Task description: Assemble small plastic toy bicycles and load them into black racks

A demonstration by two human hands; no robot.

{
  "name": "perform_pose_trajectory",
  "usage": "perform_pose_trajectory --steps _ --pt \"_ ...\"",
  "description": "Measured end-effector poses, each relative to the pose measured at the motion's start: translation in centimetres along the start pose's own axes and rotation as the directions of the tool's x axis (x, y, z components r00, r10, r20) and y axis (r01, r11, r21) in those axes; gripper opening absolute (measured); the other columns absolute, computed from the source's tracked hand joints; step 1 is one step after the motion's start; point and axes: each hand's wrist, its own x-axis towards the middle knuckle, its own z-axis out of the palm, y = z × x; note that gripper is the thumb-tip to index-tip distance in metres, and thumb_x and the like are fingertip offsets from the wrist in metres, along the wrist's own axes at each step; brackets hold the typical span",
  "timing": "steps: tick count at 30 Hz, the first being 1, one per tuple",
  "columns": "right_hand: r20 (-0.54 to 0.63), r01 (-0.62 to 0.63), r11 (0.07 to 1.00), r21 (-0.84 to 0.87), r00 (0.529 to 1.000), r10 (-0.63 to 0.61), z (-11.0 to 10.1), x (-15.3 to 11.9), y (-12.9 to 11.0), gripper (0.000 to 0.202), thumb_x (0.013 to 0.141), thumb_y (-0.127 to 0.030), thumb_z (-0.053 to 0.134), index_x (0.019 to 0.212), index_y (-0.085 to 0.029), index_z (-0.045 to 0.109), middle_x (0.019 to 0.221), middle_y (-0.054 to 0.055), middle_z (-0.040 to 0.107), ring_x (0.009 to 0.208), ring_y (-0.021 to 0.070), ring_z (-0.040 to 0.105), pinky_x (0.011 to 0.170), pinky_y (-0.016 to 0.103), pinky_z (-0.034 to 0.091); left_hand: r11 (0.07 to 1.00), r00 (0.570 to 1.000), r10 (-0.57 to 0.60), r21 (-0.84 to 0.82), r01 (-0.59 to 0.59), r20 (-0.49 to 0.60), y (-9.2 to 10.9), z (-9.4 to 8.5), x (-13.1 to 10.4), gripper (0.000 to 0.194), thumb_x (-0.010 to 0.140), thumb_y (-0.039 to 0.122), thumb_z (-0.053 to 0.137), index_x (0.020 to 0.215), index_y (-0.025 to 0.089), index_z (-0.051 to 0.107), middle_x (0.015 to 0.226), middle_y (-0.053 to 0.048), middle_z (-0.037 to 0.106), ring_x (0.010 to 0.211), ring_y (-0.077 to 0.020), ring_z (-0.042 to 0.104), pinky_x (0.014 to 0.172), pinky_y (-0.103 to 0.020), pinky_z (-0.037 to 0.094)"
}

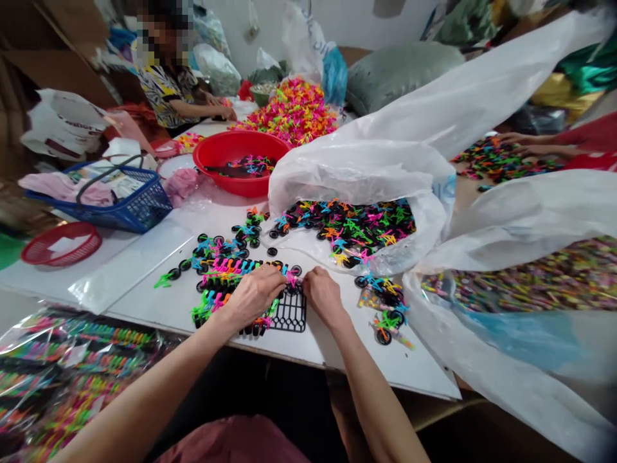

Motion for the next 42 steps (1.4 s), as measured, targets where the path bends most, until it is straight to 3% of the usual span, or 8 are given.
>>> perform_pose_trajectory --steps 5,12,16,22,27,31,37,42 --pt "0.002 -0.208 0.939 0.274 0.976 0.216 0.7 -1.8 0.9 0.016 0.081 -0.031 0.052 0.084 -0.018 0.061 0.077 0.005 0.063 0.067 0.0163 0.057 0.058 0.025 0.036 1.000 1.000 -0.011 -0.001 0.011 -0.002 -0.4 0.0 -0.4 0.014 0.088 0.020 0.048 0.089 0.015 0.062 0.083 -0.006 0.061 0.084 -0.0169 0.058 0.081 -0.030 0.047" --pt "0.072 -0.190 0.526 0.829 0.969 0.237 0.8 -4.0 0.1 0.025 0.068 -0.040 0.063 0.069 -0.017 0.053 0.054 -0.006 0.044 0.050 0.0094 0.039 0.048 0.021 0.030 0.999 0.999 -0.005 0.043 0.008 -0.053 -1.5 -0.8 1.6 0.014 0.086 0.020 0.051 0.090 0.014 0.063 0.087 -0.007 0.063 0.087 -0.0188 0.058 0.081 -0.032 0.047" --pt "-0.028 -0.107 0.473 0.874 0.963 0.270 1.0 -4.9 -2.1 0.025 0.069 -0.038 0.065 0.070 -0.018 0.050 0.059 -0.005 0.048 0.053 0.0096 0.041 0.051 0.022 0.035 0.999 0.985 -0.032 0.015 0.035 -0.172 0.4 -2.6 0.0 0.016 0.087 0.021 0.050 0.097 0.015 0.062 0.094 -0.007 0.063 0.092 -0.0186 0.057 0.086 -0.034 0.045" --pt "0.074 -0.175 0.449 0.876 0.970 0.233 4.5 -5.3 -4.9 0.013 0.078 -0.030 0.050 0.079 -0.018 0.056 0.060 -0.003 0.055 0.053 0.0132 0.051 0.054 0.025 0.041 0.999 0.999 -0.025 -0.044 0.026 0.020 3.0 -1.7 -4.2 0.022 0.087 0.009 0.043 0.100 0.014 0.060 0.092 -0.008 0.063 0.091 -0.0190 0.056 0.083 -0.033 0.045" --pt "-0.143 0.012 0.680 0.733 0.980 0.137 6.0 -4.9 -5.4 0.009 0.077 -0.022 0.046 0.076 -0.019 0.054 0.069 0.001 0.055 0.064 0.0157 0.052 0.059 0.026 0.042 0.984 0.994 -0.107 -0.144 0.107 0.006 2.4 -1.3 -3.9 0.023 0.088 0.014 0.043 0.106 0.016 0.058 0.093 -0.007 0.064 0.088 -0.0179 0.057 0.081 -0.032 0.045" --pt "-0.222 0.091 0.813 0.576 0.974 0.048 6.6 -5.2 -4.9 0.016 0.076 -0.013 0.041 0.084 -0.017 0.054 0.077 0.004 0.054 0.070 0.0172 0.052 0.063 0.027 0.042 0.997 0.997 -0.035 -0.062 0.039 0.069 2.6 -1.7 -3.3 0.022 0.089 0.023 0.047 0.107 0.016 0.058 0.090 -0.007 0.063 0.086 -0.0182 0.057 0.079 -0.032 0.045" --pt "-0.190 0.083 0.852 0.517 0.982 0.020 6.4 -5.4 -4.6 0.018 0.074 -0.008 0.040 0.080 -0.018 0.054 0.075 0.004 0.053 0.067 0.0165 0.052 0.061 0.026 0.041 0.995 0.997 0.002 0.104 -0.011 0.084 2.9 -1.2 -3.4 0.021 0.089 0.030 0.047 0.103 0.020 0.061 0.081 -0.004 0.060 0.081 -0.0176 0.056 0.074 -0.031 0.044" --pt "-0.037 0.050 0.929 0.367 0.999 -0.039 5.2 -4.7 -5.2 0.021 0.080 -0.011 0.040 0.093 -0.017 0.056 0.085 0.006 0.057 0.069 0.0167 0.055 0.061 0.026 0.041 0.992 1.000 -0.008 0.125 0.006 0.011 2.6 -0.3 -3.7 0.020 0.090 0.023 0.044 0.086 0.016 0.063 0.083 -0.006 0.060 0.082 -0.0170 0.056 0.077 -0.031 0.046"
